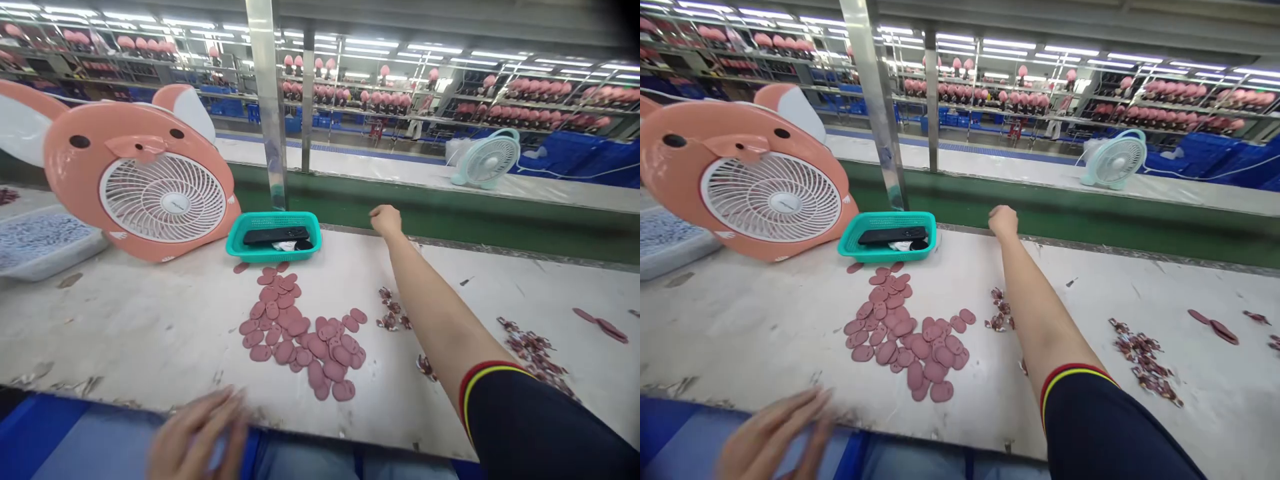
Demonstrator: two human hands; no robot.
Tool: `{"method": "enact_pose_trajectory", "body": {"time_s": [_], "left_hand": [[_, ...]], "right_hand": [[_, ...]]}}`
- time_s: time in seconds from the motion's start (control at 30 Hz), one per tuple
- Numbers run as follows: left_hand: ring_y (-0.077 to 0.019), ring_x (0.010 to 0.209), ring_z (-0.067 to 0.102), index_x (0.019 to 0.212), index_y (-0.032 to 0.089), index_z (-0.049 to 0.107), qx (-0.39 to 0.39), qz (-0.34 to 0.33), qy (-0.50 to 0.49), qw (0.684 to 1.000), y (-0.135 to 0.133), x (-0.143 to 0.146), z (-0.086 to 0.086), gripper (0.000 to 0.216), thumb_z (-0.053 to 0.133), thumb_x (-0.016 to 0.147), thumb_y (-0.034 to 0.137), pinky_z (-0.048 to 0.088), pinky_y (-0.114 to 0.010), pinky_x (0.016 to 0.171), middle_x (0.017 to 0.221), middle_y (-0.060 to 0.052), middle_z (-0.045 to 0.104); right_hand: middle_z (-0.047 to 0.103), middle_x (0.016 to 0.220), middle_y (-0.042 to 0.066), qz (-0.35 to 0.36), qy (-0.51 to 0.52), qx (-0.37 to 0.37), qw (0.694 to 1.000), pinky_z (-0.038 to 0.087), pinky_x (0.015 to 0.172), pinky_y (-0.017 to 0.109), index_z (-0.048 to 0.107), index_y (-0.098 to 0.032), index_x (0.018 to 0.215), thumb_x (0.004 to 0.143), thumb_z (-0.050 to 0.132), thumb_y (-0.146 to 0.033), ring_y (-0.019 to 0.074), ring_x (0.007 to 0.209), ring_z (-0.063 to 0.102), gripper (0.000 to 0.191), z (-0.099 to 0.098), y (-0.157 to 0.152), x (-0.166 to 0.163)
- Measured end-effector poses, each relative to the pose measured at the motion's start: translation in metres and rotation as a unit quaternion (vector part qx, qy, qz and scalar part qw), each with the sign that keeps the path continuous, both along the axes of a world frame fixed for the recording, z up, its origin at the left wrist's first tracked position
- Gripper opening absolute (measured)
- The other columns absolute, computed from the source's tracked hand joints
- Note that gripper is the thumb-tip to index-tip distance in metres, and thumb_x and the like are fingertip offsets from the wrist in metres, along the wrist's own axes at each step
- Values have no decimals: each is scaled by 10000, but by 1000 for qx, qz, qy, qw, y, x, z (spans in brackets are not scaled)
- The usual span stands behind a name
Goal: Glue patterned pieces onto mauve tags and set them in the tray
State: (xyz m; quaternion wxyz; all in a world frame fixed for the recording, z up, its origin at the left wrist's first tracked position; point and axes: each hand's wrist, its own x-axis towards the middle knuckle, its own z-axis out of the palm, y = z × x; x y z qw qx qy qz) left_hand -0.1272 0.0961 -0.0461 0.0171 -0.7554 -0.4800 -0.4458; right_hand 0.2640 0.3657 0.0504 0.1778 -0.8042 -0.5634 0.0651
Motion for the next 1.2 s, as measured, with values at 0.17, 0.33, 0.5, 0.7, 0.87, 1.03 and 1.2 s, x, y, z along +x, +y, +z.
{"method": "enact_pose_trajectory", "body": {"time_s": [0.17, 0.33, 0.5, 0.7, 0.87, 1.03, 1.2], "left_hand": [[-317, 1097, 636, 1374, 259, 582, 21, -122, 178, 976, 4, 65, 0, 499, 615, 896, 398, 425, -453, 952, 1264, -92, 707], [-291, 1137, 631, 1350, 246, 586, 38, -138, 185, 972, -9, 69, -13, 440, 619, 921, 339, 372, -436, 1019, 1283, -88, 704], [-273, 1107, 650, 1347, 304, 582, 26, -132, 133, 982, -19, 65, -25, 454, 639, 905, 216, 390, -441, 1036, 1232, -92, 724], [-272, 965, 661, 1264, 374, 652, -5, -53, -48, 997, -50, 79, -28, 497, 710, 820, 158, 512, -432, 878, 1081, -81, 695], [-265, 836, 704, 1078, 394, 740, -320, -27, -385, 865, -87, 119, -18, 285, 720, 804, 469, 595, -380, 692, 984, -44, 751], [-272, 865, 734, 899, 349, 782, -451, -16, -564, 691, -80, 136, -8, 444, 895, 524, 559, 614, -339, 737, 900, -30, 796], [-291, 926, 742, 852, 334, 753, -501, -33, -622, 602, -62, 130, 3, 508, 928, 432, 560, 605, -270, 547, 994, -35, 786]], "right_hand": [[637, 1183, 84, 135, -7, -66, 989, 561, 872, 402, 618, -160, 1175, 969, 603, -342, 199, 1002, 649, 275, -4, -60, -20], [662, 1156, 94, 193, -27, 3, 981, 515, 949, 472, 656, -164, 1114, 960, 602, -312, 243, 1098, 621, 221, -15, -172, -23], [706, 1167, 81, 337, -7, 125, 933, 538, 955, 388, 660, -217, 1191, 954, 580, -356, 223, 1093, 639, 286, -57, -278, -73], [722, 1132, 132, 386, -1, 231, 893, 576, 853, 423, 622, -134, 1249, 919, 628, -179, 274, 1016, 672, 333, -93, -332, -102], [747, 920, 96, 378, 44, 315, 870, 582, 647, 318, 648, -125, 1107, 953, 513, -104, 188, 763, 662, 206, -86, -346, -102], [744, 944, 101, 377, 106, 359, 847, 587, 637, 295, 643, -139, 1194, 934, 524, -132, 181, 755, 660, 286, -67, -353, -116], [705, 1037, 75, 180, 206, 334, 902, 568, 865, 383, 633, -232, 1134, 926, 588, -386, 216, 961, 662, 263, -53, -313, -47]]}}
